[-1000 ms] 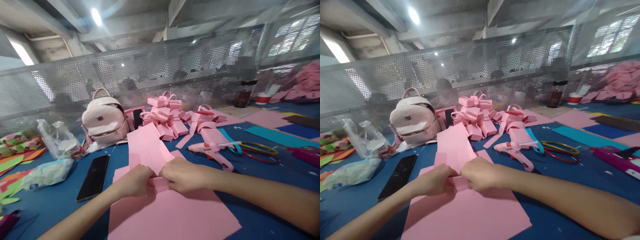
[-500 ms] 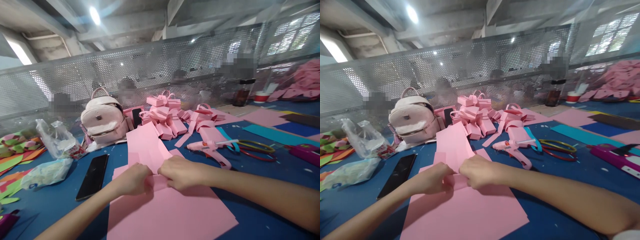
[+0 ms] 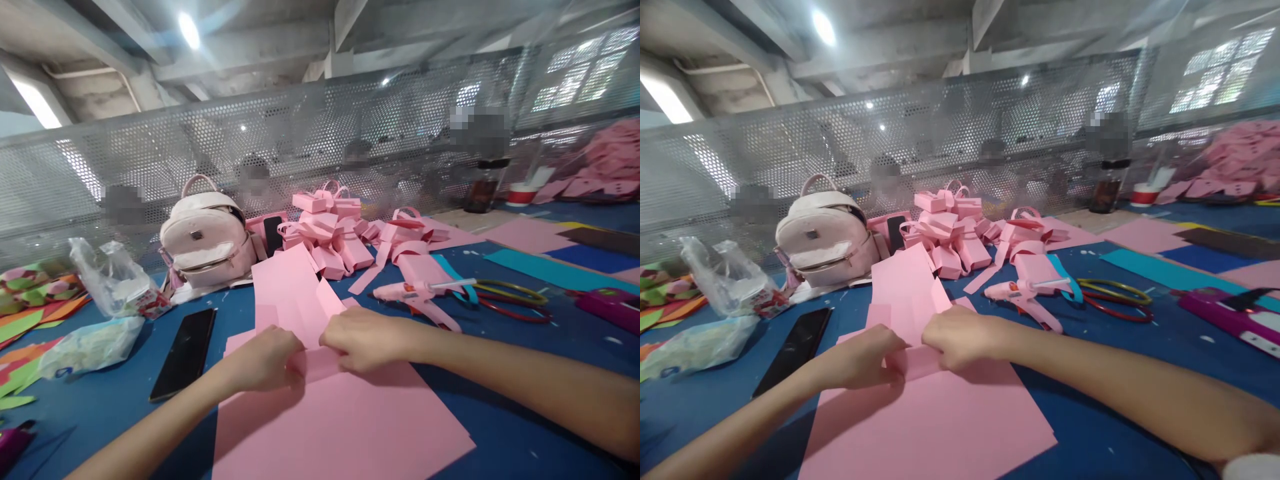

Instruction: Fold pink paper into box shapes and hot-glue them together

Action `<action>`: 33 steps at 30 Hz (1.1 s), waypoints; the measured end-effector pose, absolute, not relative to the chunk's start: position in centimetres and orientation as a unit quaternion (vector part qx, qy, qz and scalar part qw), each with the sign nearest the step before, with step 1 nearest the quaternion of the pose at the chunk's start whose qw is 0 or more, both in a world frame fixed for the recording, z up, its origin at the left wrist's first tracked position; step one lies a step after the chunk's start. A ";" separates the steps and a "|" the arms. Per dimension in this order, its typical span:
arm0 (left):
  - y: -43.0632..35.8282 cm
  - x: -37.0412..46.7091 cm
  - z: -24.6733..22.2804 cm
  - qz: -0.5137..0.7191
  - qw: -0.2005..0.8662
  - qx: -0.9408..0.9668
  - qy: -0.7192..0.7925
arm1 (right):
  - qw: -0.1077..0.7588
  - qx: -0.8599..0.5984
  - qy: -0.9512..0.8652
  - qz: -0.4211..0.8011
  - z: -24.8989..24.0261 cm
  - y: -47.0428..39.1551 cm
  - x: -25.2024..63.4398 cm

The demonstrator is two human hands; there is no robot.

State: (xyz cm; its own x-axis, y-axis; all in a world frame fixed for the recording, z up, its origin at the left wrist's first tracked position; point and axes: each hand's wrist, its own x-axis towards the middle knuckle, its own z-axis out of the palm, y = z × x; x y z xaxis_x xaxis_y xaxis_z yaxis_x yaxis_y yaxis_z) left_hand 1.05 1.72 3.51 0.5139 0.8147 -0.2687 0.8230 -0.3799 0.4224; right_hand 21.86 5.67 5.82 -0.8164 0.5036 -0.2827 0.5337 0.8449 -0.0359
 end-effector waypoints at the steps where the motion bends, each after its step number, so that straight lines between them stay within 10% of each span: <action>1: 1.7 1.0 3.5 -0.008 0.259 0.832 0.491 | 0.133 0.273 0.951 -0.056 5.8 5.7 21.9; 33: 1.2 1.3 3.9 -0.039 0.195 0.857 0.475 | 0.133 0.260 0.956 0.001 5.6 5.1 21.8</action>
State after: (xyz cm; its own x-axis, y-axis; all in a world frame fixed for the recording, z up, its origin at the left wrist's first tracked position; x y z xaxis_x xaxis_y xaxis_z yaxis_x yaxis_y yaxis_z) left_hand 1.27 1.16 3.92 0.5466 0.7986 -0.2520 0.8289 -0.4732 0.2983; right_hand 21.79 5.14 5.56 -0.8291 0.4976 -0.2548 0.4972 0.8647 0.0712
